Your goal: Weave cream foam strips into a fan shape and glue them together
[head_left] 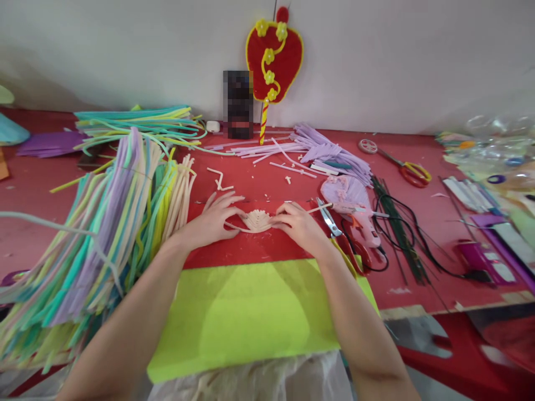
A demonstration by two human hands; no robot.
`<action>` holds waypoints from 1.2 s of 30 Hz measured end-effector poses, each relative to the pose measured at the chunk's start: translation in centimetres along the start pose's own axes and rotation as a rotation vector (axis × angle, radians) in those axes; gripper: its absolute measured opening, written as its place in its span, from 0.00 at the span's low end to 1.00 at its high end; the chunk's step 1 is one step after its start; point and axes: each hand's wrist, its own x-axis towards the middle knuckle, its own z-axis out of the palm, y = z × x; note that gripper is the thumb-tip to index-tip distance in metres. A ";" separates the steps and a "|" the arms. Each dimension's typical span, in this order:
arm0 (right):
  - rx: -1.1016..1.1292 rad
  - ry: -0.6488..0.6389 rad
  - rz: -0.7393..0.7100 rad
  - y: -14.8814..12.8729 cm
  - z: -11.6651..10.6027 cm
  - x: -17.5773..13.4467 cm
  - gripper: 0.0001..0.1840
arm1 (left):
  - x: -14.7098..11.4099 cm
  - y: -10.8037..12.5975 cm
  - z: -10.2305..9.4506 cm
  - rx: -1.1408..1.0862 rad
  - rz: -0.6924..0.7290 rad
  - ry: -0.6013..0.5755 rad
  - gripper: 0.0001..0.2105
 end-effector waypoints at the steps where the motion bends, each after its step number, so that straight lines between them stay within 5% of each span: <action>1: 0.000 0.001 -0.001 0.0 0.0 0.0 0.09 | 0.0 0.0 0.0 0.002 -0.002 0.002 0.14; 36: 0.017 0.010 0.006 0.1 0.4 0.0 0.09 | 0.8 0.0 0.9 -0.111 -0.042 0.040 0.07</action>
